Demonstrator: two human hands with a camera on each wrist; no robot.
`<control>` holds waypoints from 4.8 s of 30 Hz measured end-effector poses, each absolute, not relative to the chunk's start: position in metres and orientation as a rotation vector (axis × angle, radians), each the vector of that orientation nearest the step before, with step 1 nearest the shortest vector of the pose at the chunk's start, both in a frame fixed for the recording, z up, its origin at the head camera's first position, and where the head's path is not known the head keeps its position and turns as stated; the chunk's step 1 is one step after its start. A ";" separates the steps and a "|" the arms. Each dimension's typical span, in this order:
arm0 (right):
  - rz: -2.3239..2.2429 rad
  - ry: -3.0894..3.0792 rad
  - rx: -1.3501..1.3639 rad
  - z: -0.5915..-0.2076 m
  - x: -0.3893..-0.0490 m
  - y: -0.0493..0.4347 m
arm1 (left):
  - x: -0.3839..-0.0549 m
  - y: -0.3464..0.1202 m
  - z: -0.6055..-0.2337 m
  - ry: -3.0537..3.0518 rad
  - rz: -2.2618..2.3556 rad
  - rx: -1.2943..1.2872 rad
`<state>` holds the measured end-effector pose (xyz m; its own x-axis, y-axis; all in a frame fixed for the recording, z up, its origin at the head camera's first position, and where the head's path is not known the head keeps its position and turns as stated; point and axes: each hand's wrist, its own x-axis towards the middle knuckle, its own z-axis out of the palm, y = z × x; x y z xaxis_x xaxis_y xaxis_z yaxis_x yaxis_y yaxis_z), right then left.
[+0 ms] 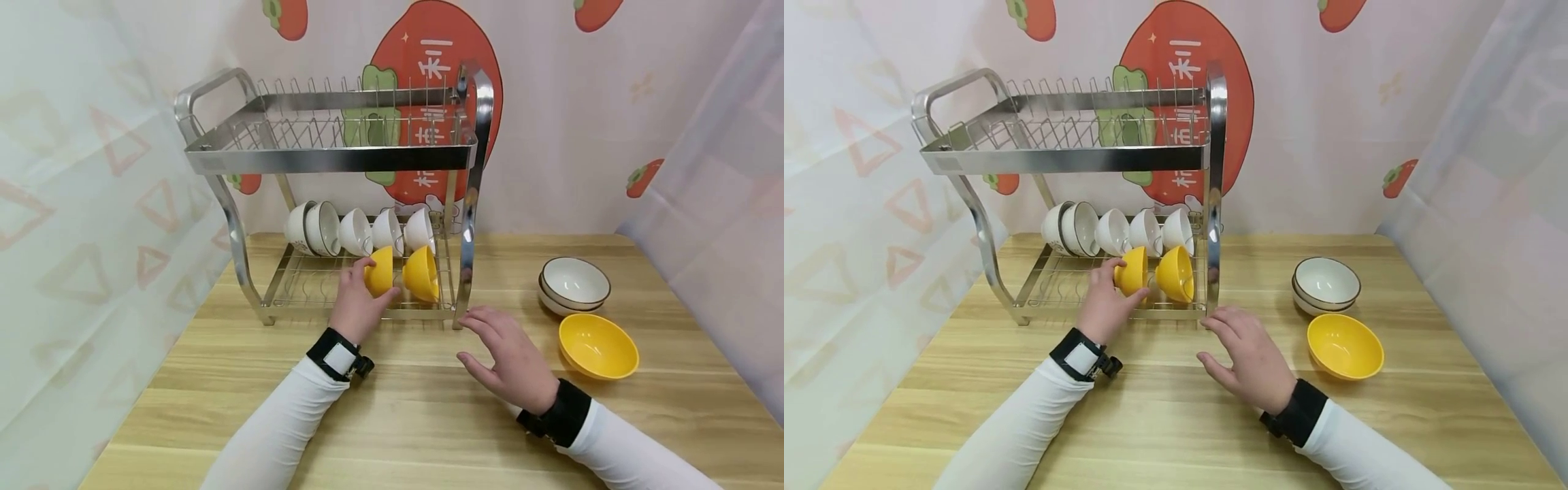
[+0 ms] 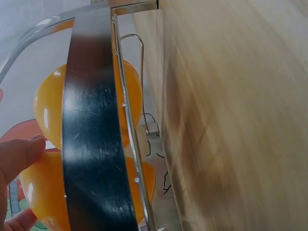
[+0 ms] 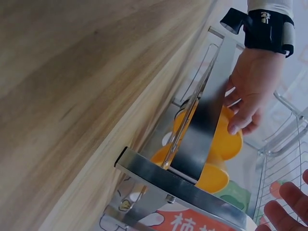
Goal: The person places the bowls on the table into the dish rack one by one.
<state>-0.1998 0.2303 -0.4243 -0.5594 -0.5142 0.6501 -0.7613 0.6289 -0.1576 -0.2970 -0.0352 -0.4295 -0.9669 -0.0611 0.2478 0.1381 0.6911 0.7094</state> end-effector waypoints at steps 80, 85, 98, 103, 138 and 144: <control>0.120 -2.966 0.289 -0.431 -0.164 0.332 | -0.213 -0.053 -0.421 -2.633 -0.490 -0.625; 0.175 -2.920 0.306 -0.430 -0.161 0.330 | -0.214 -0.050 -0.419 -2.629 -0.490 -0.640; 0.390 -2.580 0.801 -0.419 -0.168 0.269 | -0.213 -0.040 -0.409 -2.616 -0.841 -0.651; 0.504 -2.426 1.054 -0.409 -0.176 0.228 | -0.214 -0.039 -0.405 -2.610 -1.668 -0.668; 0.678 -2.058 1.230 -0.409 -0.192 0.184 | -0.227 -0.069 -0.383 -2.071 -2.585 -0.454; 0.663 -2.082 1.226 -0.412 -0.194 0.186 | -0.237 -0.083 -0.376 -2.183 -2.105 -0.395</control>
